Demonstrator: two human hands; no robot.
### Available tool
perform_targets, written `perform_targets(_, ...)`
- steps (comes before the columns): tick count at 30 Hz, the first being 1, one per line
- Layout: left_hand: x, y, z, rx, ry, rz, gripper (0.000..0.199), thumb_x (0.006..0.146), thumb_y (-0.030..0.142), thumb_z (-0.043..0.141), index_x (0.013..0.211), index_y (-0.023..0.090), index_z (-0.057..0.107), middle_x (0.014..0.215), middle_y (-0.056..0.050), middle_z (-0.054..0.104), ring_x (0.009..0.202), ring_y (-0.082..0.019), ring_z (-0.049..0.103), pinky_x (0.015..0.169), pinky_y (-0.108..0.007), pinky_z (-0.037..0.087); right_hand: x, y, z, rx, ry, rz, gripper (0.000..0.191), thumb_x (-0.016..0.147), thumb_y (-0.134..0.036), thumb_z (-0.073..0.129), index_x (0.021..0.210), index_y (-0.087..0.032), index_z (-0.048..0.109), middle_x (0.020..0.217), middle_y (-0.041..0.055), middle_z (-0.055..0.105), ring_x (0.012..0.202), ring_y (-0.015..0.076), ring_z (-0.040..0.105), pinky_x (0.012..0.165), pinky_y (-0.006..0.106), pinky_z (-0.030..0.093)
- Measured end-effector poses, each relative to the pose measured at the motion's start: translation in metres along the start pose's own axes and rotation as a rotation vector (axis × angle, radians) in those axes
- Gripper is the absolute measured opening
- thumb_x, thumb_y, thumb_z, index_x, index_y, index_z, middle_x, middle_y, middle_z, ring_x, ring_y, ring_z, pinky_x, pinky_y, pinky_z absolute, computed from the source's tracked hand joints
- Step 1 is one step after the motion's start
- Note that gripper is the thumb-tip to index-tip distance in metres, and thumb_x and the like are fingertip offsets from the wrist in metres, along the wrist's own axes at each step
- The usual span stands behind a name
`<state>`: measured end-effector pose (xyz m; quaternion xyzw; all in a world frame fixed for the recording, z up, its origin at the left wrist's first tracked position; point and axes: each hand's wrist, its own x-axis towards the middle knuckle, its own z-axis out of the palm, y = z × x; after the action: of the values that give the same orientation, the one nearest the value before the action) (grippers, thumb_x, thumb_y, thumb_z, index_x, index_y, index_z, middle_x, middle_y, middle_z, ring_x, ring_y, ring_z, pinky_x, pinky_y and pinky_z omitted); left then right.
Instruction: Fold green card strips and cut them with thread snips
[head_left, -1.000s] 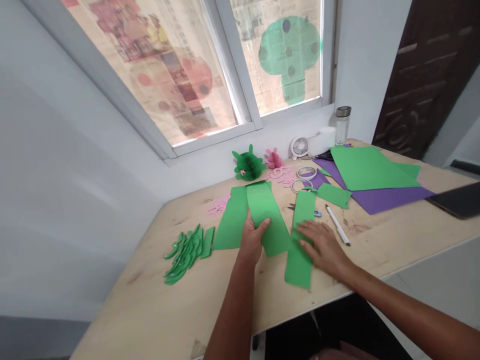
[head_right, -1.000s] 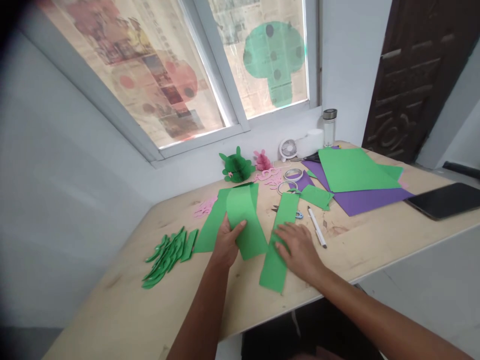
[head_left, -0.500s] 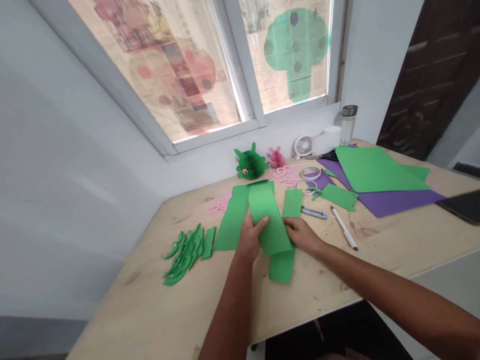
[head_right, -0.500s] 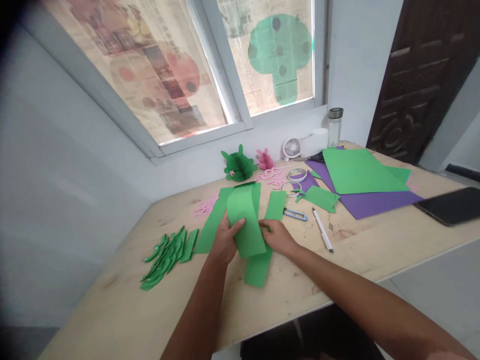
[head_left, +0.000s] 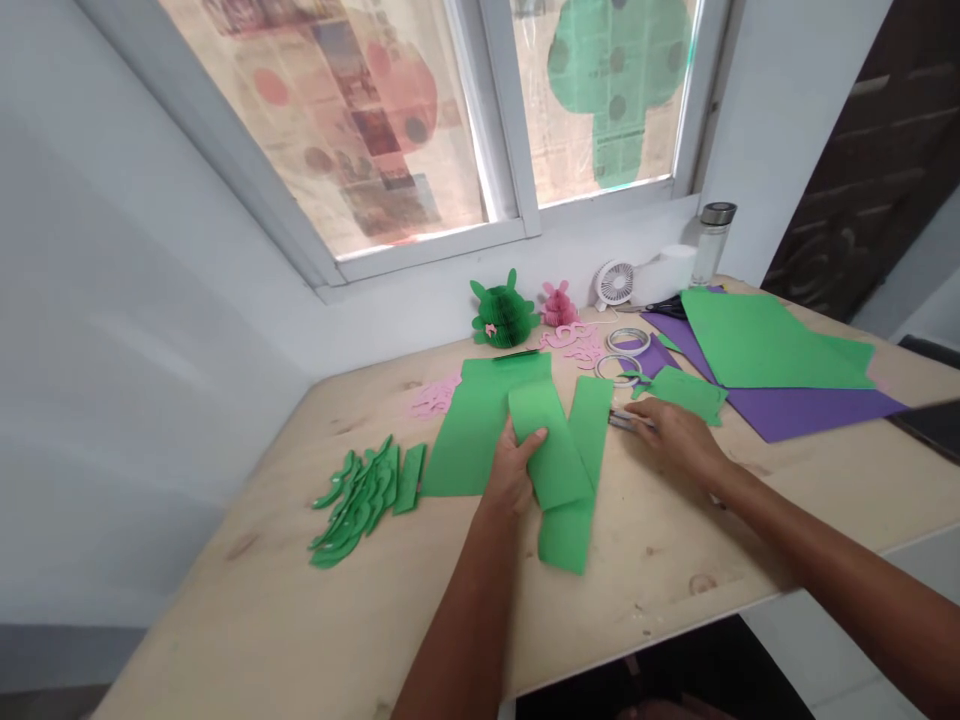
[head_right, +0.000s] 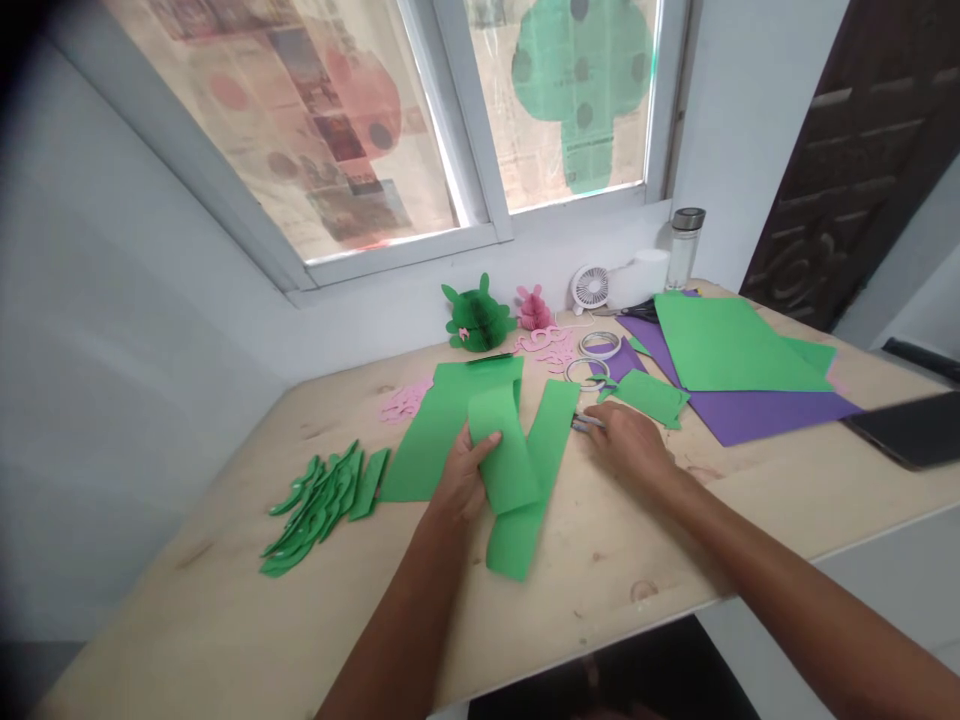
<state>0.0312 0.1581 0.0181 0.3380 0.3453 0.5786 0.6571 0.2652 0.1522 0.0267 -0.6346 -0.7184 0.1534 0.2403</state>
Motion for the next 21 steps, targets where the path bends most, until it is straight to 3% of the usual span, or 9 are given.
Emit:
perform_targets(6, -0.007, -0.005, 0.007, -0.087, -0.087, -0.127, 0.064, 0.064, 0.028, 0.082, 0.122, 0.019, 0.055, 0.096, -0.008, 0.072, 0.090, -0.025, 0.070, 0.086, -0.041, 0.055, -0.008, -0.005, -0.010, -0.355, -0.114, -0.082, 0.029, 0.087, -0.011, 0.043, 0.104, -0.016, 0.066, 0.103, 0.0133, 0.066, 0.099, 0.0254, 0.059, 0.078, 0.032, 0.042)
perform_targets(9, -0.009, -0.007, 0.009, -0.101, -0.075, -0.153, 0.061, 0.064, 0.025, 0.081, 0.120, 0.018, 0.056, 0.098, -0.008, 0.072, 0.091, -0.024, 0.070, 0.088, -0.041, 0.054, -0.003, -0.009, -0.010, -0.465, -0.154, -0.110, 0.029, 0.087, -0.007, 0.044, 0.107, -0.016, 0.064, 0.100, 0.0135, 0.065, 0.098, 0.0246, 0.058, 0.077, 0.031, 0.040)
perform_targets(15, -0.010, -0.010, 0.009, -0.112, -0.033, -0.172, 0.063, 0.062, 0.021, 0.081, 0.120, 0.020, 0.057, 0.105, -0.007, 0.071, 0.093, -0.023, 0.069, 0.090, -0.039, 0.053, 0.005, -0.014, -0.014, -0.595, -0.227, -0.123, 0.028, 0.090, -0.009, 0.044, 0.112, -0.017, 0.060, 0.101, 0.0130, 0.063, 0.097, 0.0246, 0.059, 0.069, 0.029, 0.039)
perform_targets(21, -0.009, -0.014, 0.008, -0.130, -0.032, -0.170, 0.068, 0.059, 0.021, 0.082, 0.122, 0.020, 0.057, 0.107, -0.010, 0.071, 0.094, -0.026, 0.069, 0.088, -0.041, 0.053, 0.003, -0.016, -0.031, -0.642, -0.280, -0.064, 0.029, 0.084, -0.005, 0.043, 0.104, -0.011, 0.063, 0.101, 0.0173, 0.061, 0.088, 0.0255, 0.062, 0.065, 0.030, 0.039)
